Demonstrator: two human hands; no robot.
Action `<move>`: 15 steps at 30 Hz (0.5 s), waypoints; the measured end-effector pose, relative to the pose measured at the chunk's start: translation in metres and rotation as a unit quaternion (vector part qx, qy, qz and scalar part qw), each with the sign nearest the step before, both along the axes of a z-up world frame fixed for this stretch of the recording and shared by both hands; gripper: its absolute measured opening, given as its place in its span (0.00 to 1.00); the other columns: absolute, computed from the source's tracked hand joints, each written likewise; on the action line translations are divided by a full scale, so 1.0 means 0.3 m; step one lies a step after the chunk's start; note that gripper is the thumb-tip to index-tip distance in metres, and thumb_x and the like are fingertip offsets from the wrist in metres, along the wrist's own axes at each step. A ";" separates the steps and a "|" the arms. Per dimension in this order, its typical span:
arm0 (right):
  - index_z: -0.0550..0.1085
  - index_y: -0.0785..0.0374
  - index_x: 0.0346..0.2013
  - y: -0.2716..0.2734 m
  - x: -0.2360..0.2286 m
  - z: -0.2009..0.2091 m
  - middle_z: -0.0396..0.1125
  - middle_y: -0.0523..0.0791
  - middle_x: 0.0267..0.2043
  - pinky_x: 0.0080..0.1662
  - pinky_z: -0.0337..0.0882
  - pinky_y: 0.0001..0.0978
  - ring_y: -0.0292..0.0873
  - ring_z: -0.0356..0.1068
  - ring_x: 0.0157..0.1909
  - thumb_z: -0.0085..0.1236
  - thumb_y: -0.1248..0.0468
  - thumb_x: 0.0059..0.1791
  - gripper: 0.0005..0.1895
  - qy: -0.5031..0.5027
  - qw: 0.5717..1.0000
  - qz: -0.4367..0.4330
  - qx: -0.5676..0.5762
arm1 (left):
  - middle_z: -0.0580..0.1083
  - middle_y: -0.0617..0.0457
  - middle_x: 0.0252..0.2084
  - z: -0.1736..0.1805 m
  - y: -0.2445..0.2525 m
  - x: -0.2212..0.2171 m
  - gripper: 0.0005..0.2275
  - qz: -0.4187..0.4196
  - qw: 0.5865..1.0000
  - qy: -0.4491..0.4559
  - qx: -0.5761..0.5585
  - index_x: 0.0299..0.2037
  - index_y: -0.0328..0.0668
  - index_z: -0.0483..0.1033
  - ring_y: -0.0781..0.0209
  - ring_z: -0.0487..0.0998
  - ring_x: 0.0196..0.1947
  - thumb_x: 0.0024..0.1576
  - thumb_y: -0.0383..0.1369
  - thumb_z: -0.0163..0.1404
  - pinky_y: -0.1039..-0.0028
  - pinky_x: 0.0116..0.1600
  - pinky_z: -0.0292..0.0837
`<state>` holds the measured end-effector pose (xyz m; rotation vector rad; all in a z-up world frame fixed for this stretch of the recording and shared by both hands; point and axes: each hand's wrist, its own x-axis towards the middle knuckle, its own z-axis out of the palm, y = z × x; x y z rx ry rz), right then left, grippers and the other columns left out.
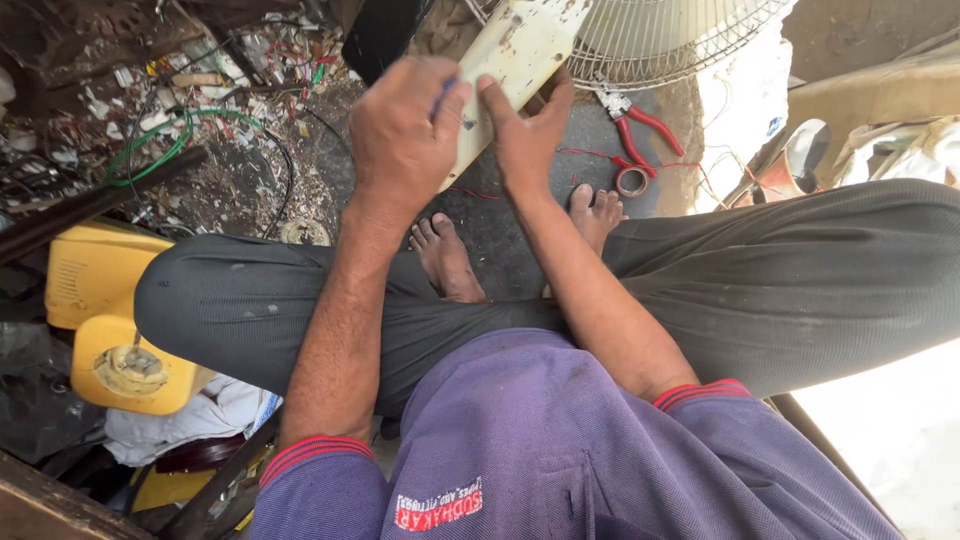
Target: Repairing a pedestal fan's electrical components and casing.
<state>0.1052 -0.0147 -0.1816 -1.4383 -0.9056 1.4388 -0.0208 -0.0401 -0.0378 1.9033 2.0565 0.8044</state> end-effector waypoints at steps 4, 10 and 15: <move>0.62 0.79 0.65 0.040 0.008 -0.001 0.70 0.58 0.58 0.58 0.73 0.37 0.49 0.72 0.57 0.71 0.55 0.47 0.42 0.024 0.998 -0.040 -0.033 | 0.76 0.49 0.34 -0.105 -0.029 -0.041 0.04 0.152 0.931 -0.331 0.003 0.47 0.38 0.72 0.51 0.78 0.32 0.67 0.27 0.54 0.66 0.38 0.74; 0.56 0.78 0.65 0.126 0.004 0.072 0.67 0.56 0.58 0.58 0.72 0.38 0.48 0.70 0.57 0.74 0.55 0.43 0.49 0.046 0.999 -0.019 -0.013 | 0.76 0.40 0.36 -0.401 -0.065 -0.036 0.11 0.183 0.957 -0.226 -0.022 0.43 0.36 0.66 0.43 0.79 0.37 0.56 0.24 0.56 0.57 0.40 0.73; 0.60 0.78 0.58 0.164 -0.088 0.019 0.68 0.56 0.53 0.55 0.73 0.39 0.48 0.71 0.53 0.79 0.60 0.37 0.46 -0.011 1.000 -0.020 0.013 | 0.76 0.34 0.39 -0.450 -0.074 0.034 0.11 0.145 0.971 -0.175 -0.070 0.46 0.33 0.67 0.34 0.77 0.41 0.57 0.27 0.55 0.48 0.44 0.70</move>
